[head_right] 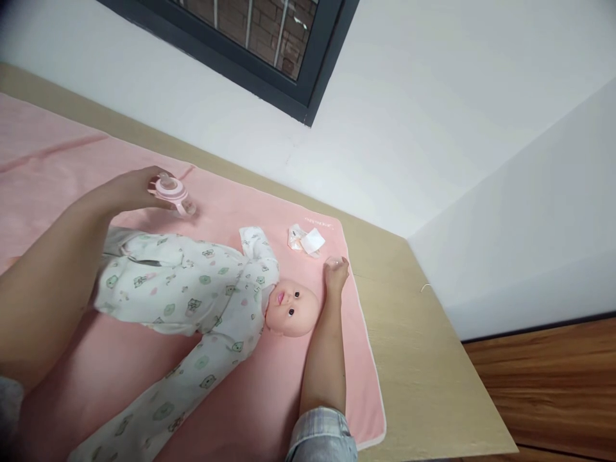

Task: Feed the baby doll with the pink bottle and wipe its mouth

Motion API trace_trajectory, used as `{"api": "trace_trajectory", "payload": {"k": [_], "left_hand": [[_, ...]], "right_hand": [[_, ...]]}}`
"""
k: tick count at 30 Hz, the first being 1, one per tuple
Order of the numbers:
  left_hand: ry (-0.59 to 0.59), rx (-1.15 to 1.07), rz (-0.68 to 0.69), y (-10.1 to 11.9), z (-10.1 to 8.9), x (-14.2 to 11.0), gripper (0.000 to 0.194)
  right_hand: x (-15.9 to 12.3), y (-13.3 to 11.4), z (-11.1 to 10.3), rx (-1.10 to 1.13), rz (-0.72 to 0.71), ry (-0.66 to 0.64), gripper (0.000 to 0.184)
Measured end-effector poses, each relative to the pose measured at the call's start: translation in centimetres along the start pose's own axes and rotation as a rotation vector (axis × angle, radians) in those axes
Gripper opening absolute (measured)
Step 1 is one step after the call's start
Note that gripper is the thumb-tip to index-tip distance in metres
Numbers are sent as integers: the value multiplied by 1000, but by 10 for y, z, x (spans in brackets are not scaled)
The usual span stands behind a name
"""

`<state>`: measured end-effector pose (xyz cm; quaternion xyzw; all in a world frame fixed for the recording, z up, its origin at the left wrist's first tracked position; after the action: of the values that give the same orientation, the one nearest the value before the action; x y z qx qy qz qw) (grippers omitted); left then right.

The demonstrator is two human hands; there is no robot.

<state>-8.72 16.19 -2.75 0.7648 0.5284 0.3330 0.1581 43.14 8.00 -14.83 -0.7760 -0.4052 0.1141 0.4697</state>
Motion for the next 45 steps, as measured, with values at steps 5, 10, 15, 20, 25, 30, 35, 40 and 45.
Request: {"api": "trace_trajectory", "payload": {"k": [5,10,15,20,25,30,35,40,45], "left_hand": [[79,-335,-96,60,-7,-11,69],[26,-458,74,120,1,-28,64],[-14,-345,228,157,13,-48,56],[-42,-174,255,173,25,-64,68],[-28,6,320,190,39,-76,68],[-39,28,368,198,45,-81,63],[-36,19,365,201,44,-83,58],[-28,7,396,203,45,-85,55],[-26,3,407,203,47,-86,57]], "right_hand": [[2,-20,-20,219,-37,94,72],[-6,-79,-49,426,-235,45,75],[-45,-149,-68,509,-490,-166,79],[-105,-198,-75,549,-665,-304,71],[-148,-219,-63,544,-775,-410,69],[-163,-224,-50,410,-808,-398,63],[-166,-224,-46,402,-759,-465,65],[-170,-221,-38,489,-659,-557,90],[-173,-218,-33,540,-611,-576,103]]}}
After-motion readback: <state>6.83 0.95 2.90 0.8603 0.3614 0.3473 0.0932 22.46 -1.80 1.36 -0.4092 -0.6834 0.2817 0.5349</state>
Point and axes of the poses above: each hand's wrist, its own x-axis towards the middle knuckle, its own z-axis out of the palm, y = z × x, the point moved 3 cm from there along x, towards the middle knuckle, and after that the axes turned 1 degree about -z, right-handed, at the moved point
